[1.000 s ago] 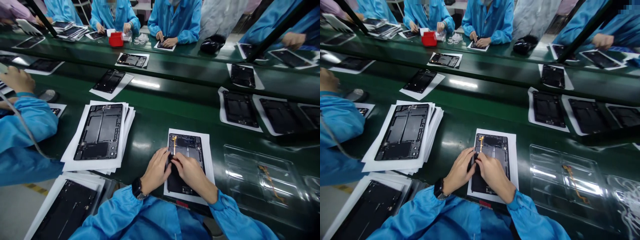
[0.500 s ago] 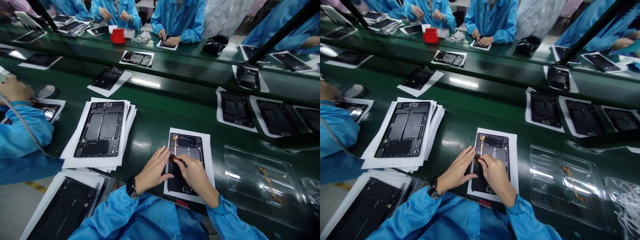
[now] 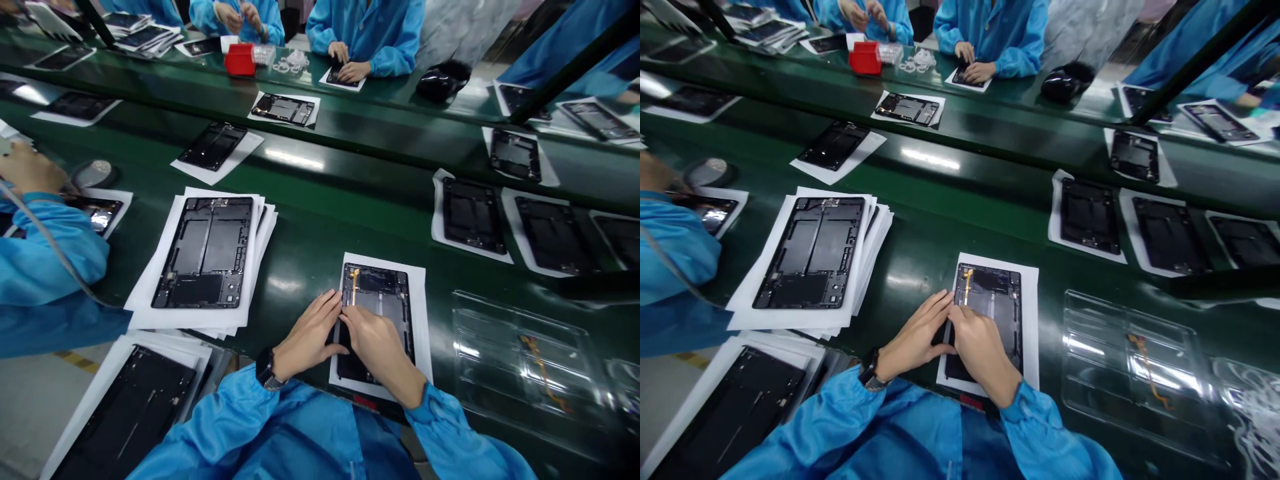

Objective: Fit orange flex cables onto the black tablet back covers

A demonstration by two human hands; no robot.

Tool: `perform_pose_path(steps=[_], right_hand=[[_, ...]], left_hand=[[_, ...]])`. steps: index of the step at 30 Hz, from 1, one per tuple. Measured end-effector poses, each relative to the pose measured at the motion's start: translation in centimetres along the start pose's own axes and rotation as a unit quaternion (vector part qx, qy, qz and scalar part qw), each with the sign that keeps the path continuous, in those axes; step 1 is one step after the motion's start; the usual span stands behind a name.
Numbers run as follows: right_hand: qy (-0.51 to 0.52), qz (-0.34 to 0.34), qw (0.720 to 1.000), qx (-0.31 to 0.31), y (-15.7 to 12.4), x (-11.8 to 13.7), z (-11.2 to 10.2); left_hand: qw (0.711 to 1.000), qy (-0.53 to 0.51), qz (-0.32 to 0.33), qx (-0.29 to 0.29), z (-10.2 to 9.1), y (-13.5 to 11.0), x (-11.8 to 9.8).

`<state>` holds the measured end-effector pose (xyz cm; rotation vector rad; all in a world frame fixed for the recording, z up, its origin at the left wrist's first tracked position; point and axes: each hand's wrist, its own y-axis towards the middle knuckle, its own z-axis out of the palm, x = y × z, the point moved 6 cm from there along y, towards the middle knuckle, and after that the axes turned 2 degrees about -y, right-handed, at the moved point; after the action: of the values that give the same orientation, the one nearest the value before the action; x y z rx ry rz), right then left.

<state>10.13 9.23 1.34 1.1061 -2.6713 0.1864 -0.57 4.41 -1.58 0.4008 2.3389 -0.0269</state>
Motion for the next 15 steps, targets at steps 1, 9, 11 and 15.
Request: perform_pose_path(steps=[1, 9, 11, 15], right_hand=[[0.000, -0.004, 1.000, 0.005, 0.0, 0.0, -0.2], [-0.017, 0.024, 1.000, 0.005, -0.4, -1.0, -0.3], [-0.038, 0.015, 0.999, 0.006, 0.0, -0.4, 0.2], [-0.024, 0.007, 1.000, -0.009, 0.1, -0.1, -0.1]], left_hand=[[1.000, 0.001, -0.001, -0.004, 0.0, 0.0, 0.0], [1.000, 0.013, 0.010, -0.021, 0.2, 0.1, 0.0], [1.000, 0.021, 0.006, -0.020, 0.1, -0.1, 0.0], [0.997, 0.069, 0.006, 0.020, -0.7, 0.2, -1.0]])
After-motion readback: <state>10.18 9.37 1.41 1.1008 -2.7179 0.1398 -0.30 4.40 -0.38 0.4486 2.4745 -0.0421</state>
